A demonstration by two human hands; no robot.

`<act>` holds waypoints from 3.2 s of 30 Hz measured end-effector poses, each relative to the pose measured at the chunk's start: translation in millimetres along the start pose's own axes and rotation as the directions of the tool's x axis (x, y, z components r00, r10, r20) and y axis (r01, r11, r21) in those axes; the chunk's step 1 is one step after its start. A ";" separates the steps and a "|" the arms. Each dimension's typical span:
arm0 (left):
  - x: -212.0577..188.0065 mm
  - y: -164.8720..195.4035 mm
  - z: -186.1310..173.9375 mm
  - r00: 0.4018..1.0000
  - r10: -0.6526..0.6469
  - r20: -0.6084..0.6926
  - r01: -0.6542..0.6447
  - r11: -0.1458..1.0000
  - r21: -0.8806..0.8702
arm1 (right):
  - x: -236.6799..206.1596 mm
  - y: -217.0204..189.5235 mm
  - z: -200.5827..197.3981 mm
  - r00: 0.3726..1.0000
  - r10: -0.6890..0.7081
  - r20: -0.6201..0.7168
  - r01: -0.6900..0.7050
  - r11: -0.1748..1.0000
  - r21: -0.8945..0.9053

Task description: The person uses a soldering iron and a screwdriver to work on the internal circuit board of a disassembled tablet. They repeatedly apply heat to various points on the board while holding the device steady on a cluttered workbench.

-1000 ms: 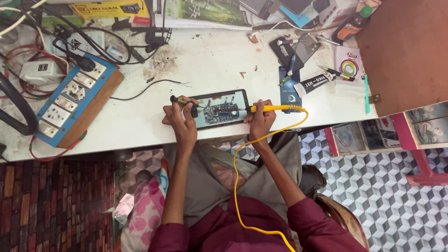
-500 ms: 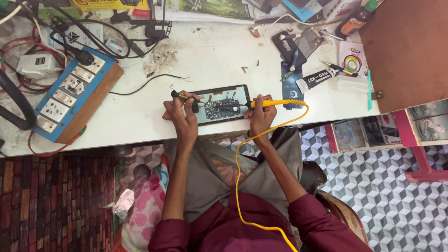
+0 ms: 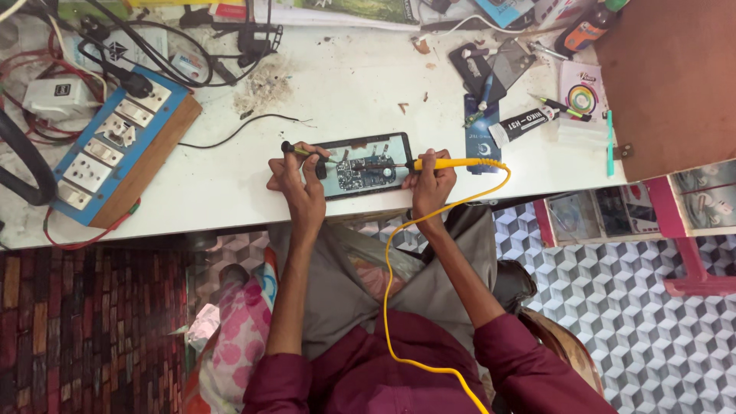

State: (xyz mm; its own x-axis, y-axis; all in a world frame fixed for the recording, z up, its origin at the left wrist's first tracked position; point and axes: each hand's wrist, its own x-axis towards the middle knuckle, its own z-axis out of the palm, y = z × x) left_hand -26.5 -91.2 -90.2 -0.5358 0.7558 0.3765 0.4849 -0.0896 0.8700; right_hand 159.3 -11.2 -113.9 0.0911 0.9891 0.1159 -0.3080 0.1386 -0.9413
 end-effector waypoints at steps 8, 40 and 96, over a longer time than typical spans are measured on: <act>4.0 -2.1 3.1 0.997 -0.073 0.003 0.071 0.956 -0.285 | 0.0 -2.6 1.6 1.000 -0.003 -0.012 0.003 1.000 -0.031; 1.5 -3.4 8.1 1.000 0.015 0.003 -0.014 0.996 -0.093 | 3.2 -2.4 -3.6 1.000 0.000 0.030 0.000 1.000 -0.004; -5.3 0.8 6.2 0.998 0.068 -0.018 -0.068 0.997 -0.033 | -2.5 -7.1 -5.1 0.997 -0.001 0.078 0.001 1.000 0.004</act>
State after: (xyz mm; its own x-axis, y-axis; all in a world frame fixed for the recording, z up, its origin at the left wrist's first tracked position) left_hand -19.0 -91.2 -93.5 -0.5143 0.7360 0.4403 0.4969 -0.1627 0.8524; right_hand 166.1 -14.9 -109.1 0.0168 0.9898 0.1412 -0.3116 0.1393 -0.9400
